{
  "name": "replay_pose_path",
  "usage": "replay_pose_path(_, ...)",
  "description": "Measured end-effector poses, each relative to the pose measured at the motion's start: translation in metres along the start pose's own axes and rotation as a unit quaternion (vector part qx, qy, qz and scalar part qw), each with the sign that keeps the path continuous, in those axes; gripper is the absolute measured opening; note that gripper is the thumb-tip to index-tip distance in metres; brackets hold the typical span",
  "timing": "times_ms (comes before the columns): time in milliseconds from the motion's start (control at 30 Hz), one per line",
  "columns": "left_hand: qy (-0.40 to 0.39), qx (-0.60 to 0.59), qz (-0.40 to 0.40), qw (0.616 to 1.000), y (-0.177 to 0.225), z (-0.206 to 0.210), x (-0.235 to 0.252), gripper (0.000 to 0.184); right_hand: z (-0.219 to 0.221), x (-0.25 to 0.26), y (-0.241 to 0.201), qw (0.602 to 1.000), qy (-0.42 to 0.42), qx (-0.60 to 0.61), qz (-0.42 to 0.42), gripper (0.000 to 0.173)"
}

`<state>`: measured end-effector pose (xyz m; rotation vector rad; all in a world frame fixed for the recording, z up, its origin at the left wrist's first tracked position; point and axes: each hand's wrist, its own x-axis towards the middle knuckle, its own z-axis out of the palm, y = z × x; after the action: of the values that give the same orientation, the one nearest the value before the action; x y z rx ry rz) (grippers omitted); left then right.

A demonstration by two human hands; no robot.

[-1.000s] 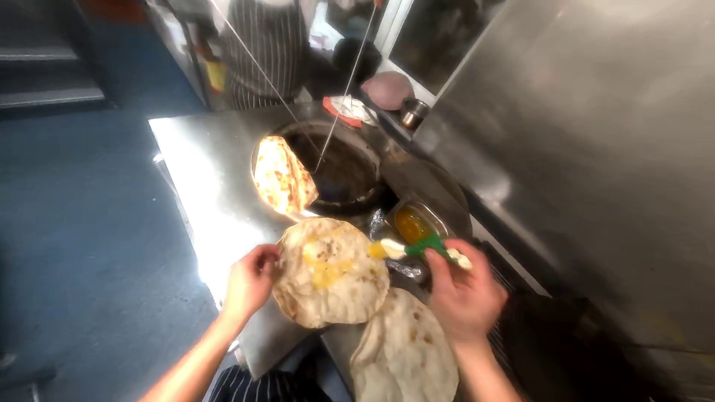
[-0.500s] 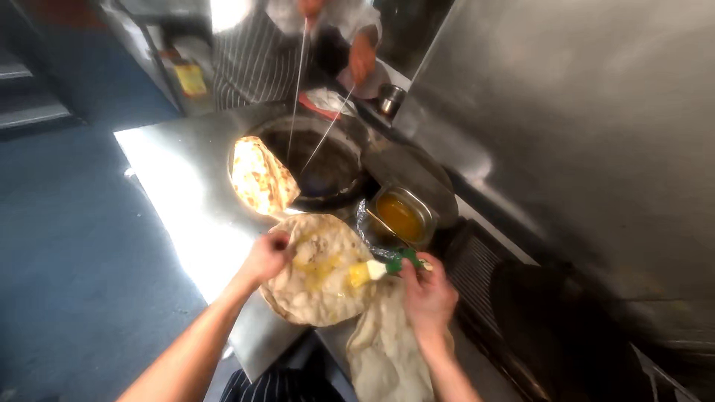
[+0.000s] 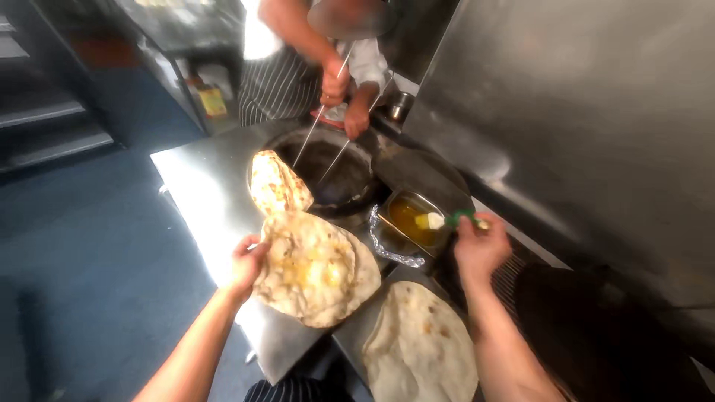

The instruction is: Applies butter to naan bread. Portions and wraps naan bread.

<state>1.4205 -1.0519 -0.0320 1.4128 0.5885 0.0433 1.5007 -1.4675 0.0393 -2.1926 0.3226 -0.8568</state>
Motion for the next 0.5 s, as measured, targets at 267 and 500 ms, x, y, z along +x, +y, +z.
replay_pose_path(267, 0.119, -0.088, -0.13, 0.98, -0.069, 0.001, -0.061, 0.059, 0.077, -0.056, -0.052, 0.917, -0.087, -0.024, -0.389, 0.018)
replay_pose_path(500, 0.056, 0.15, -0.013, 0.987, -0.085, -0.008, -0.046, 0.057, 0.202, -0.074, -0.086, 0.808, -0.563, -0.102, -0.138, 0.063)
